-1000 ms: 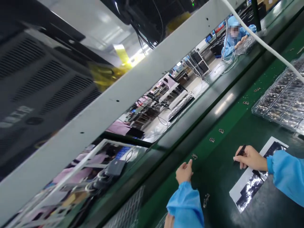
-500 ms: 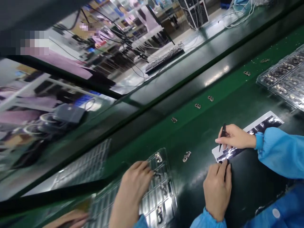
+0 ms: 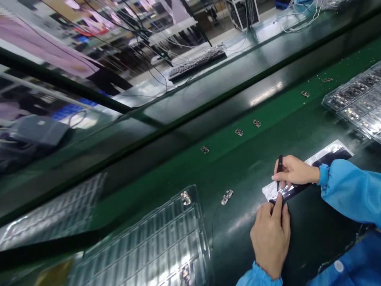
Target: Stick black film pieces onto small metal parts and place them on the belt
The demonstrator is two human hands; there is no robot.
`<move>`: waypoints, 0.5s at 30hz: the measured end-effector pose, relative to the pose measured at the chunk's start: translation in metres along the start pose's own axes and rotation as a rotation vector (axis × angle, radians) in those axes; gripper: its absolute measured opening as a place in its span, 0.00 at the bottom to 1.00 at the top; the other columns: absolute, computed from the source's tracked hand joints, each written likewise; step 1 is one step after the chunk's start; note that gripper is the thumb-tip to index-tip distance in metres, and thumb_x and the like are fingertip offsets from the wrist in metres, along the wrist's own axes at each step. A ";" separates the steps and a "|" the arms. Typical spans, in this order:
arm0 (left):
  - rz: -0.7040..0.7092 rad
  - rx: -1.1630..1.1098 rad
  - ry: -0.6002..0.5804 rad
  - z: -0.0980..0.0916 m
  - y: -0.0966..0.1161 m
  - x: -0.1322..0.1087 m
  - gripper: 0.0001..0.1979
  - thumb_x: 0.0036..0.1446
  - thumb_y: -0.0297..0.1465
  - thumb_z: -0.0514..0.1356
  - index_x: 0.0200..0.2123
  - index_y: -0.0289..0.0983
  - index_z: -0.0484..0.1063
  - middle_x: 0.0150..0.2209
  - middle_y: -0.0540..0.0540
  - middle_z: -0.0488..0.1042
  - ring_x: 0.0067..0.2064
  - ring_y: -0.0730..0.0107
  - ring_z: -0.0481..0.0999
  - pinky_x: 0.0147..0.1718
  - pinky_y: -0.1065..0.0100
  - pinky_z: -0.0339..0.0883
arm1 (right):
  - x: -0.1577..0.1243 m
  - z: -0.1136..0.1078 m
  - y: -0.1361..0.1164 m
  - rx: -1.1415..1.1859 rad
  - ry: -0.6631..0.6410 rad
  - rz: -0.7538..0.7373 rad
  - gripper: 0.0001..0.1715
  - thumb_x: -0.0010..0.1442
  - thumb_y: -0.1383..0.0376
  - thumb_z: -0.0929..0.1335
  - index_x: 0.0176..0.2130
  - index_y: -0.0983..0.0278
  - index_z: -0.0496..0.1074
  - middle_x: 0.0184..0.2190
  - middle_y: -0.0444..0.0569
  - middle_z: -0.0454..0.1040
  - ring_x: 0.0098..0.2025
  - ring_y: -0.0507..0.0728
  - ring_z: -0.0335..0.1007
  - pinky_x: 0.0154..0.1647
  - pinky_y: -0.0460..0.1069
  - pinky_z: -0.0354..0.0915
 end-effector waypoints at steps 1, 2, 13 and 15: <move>-0.005 -0.005 -0.003 0.000 0.000 0.001 0.17 0.61 0.33 0.50 0.50 0.38 0.69 0.29 0.46 0.68 0.32 0.68 0.69 0.25 0.69 0.58 | 0.000 0.000 0.000 -0.002 0.000 0.000 0.15 0.47 0.64 0.73 0.26 0.67 0.63 0.14 0.38 0.65 0.16 0.48 0.68 0.12 0.39 0.61; -0.010 -0.012 -0.006 -0.001 0.000 0.001 0.17 0.61 0.33 0.50 0.50 0.38 0.69 0.29 0.46 0.68 0.31 0.68 0.69 0.25 0.69 0.58 | 0.001 0.000 0.001 -0.002 -0.003 0.001 0.15 0.47 0.64 0.73 0.26 0.67 0.63 0.14 0.38 0.65 0.16 0.48 0.68 0.11 0.39 0.61; -0.030 -0.049 0.001 -0.001 -0.002 0.003 0.16 0.61 0.34 0.50 0.47 0.38 0.73 0.28 0.46 0.69 0.30 0.68 0.70 0.25 0.69 0.58 | 0.001 -0.001 -0.001 -0.084 -0.049 0.043 0.12 0.49 0.65 0.71 0.27 0.68 0.64 0.13 0.39 0.67 0.16 0.48 0.67 0.13 0.39 0.63; -0.032 -0.058 0.010 0.000 -0.003 0.003 0.16 0.61 0.34 0.51 0.47 0.38 0.73 0.28 0.46 0.69 0.31 0.68 0.70 0.25 0.69 0.58 | 0.000 -0.002 -0.002 -0.084 -0.056 0.041 0.15 0.48 0.62 0.73 0.27 0.68 0.64 0.13 0.39 0.67 0.16 0.48 0.67 0.13 0.39 0.64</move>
Point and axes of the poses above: each hand's wrist, its own x-axis towards the middle knuckle, its own z-axis out of the palm, y = z × x, the point moved 5 cm from there along x, towards the middle knuckle
